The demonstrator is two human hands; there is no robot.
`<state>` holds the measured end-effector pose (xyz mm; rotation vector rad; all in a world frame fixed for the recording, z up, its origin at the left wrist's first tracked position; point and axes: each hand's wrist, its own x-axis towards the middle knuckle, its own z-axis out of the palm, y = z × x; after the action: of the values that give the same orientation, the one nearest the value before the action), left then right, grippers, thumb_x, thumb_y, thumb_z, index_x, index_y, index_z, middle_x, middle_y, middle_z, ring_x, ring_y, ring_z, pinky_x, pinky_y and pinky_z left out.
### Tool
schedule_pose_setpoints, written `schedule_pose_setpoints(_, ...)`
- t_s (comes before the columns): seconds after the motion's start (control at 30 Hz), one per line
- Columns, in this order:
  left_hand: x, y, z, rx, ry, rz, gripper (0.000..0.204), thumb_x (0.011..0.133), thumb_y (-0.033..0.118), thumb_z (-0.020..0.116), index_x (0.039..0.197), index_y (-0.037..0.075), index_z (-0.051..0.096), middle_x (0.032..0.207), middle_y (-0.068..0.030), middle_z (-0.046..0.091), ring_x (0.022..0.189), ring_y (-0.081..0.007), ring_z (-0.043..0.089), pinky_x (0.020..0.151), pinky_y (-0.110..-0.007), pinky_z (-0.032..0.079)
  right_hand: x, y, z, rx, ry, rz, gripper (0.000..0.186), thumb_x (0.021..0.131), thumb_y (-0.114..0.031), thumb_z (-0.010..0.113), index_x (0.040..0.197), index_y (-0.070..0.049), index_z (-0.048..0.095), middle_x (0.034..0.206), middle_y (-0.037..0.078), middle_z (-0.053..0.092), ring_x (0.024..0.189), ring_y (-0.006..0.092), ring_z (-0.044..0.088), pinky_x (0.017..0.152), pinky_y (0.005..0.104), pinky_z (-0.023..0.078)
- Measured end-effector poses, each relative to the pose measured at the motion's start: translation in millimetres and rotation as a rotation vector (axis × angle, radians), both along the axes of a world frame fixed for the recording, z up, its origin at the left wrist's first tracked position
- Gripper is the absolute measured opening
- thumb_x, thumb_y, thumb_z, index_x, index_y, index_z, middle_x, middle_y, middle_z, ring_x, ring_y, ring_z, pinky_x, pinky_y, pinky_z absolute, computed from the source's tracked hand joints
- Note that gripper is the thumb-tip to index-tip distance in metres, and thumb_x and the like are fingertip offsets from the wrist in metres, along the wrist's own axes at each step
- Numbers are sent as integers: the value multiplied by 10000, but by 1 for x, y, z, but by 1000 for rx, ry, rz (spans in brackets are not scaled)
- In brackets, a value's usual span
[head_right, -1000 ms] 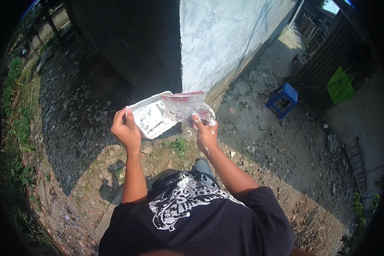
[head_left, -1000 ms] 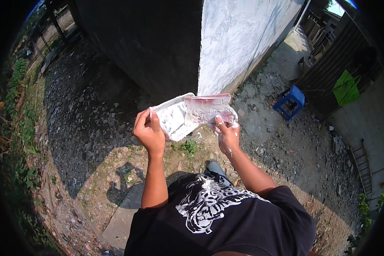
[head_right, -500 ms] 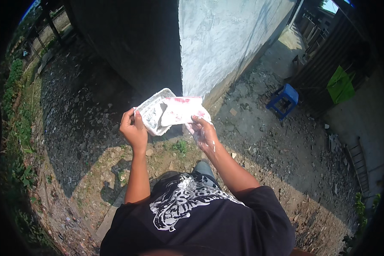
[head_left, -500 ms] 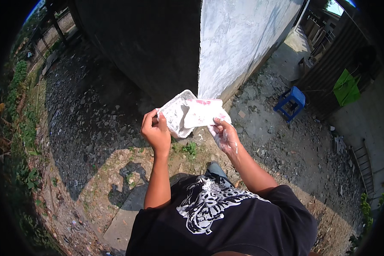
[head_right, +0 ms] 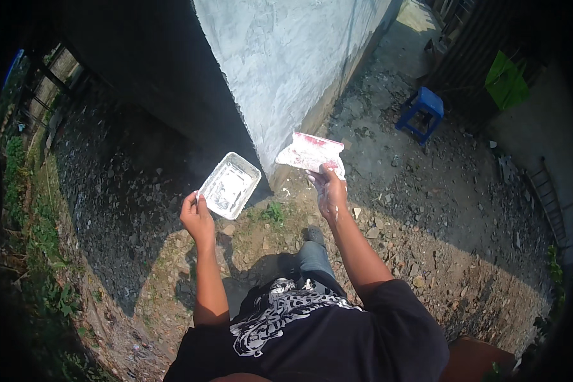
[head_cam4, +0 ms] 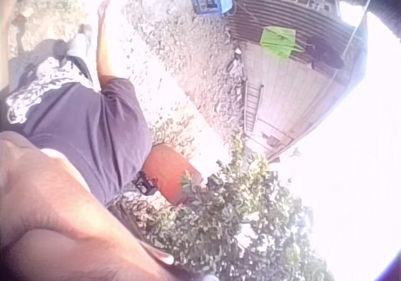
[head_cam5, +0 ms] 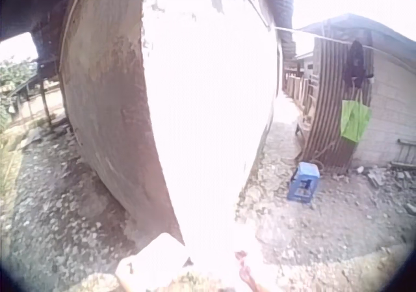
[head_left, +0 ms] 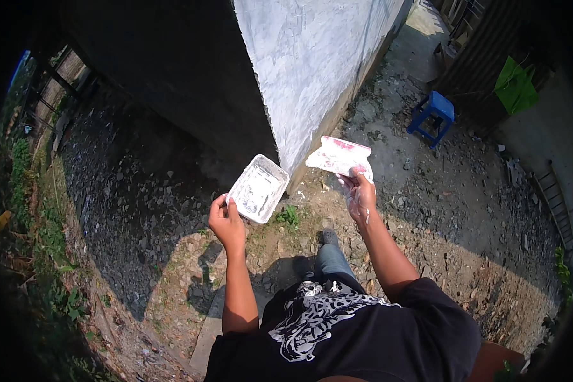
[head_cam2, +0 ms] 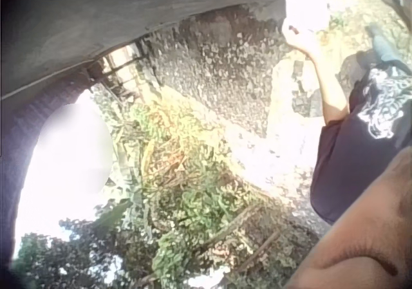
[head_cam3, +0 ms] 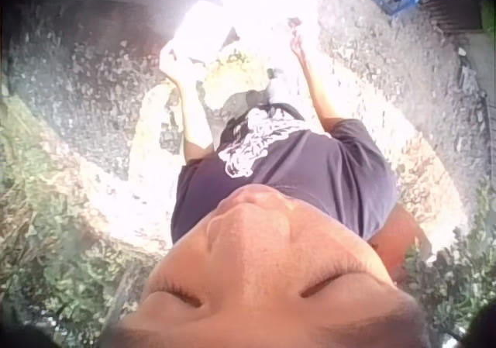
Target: Applying plaster or putty to an exterior wall using a scraper tool.
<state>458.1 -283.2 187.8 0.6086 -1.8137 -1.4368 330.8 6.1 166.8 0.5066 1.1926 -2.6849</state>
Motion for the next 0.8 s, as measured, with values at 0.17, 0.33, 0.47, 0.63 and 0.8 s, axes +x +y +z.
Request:
schedule_pose_setpoints(0.17,-9,-2,-57,112,-153,-119,226,964,40,579,1155,-80,574,950,-148,693,805,-150,661,699,-280,513,-26,-3,-82,107,-39,-230,357,957,-145,588,1273,17,550,1133,127,675,1025,257,668,907,404,548)
schedule_pose_setpoints(0.33,-34,24,-106,218,-336,-168,233,976,50,563,1176,-70,558,1051,-173,676,912,-174,656,768,-297,519,-78,-1,-206,300,-135,-347,261,967,-85,533,1167,77,580,1128,141,650,1020,225,654,931,368,564)
schedule_pose_setpoints(0.47,-52,34,-132,100,-472,-179,217,976,43,556,1164,-66,562,1053,-177,675,928,-189,656,787,-302,515,-129,-32,-249,205,-166,-362,248,984,-115,544,1137,68,609,1067,125,682,898,214,690,834,335,584)
schedule_pose_setpoints(0.63,-83,43,-188,219,-623,-165,239,964,34,560,1179,-69,551,1115,-184,652,990,-213,648,821,-316,521,-204,-44,-331,185,-138,-387,304,1004,-210,571,1152,52,612,1055,116,689,912,201,689,817,327,572)
schedule_pose_setpoints(0.8,-115,51,-225,273,-719,-68,276,991,77,530,1244,-32,531,1237,-140,573,1098,-254,616,890,-405,537,-264,-62,-376,435,-254,-236,349,980,-236,613,1179,50,643,1003,117,719,918,178,671,801,303,494)
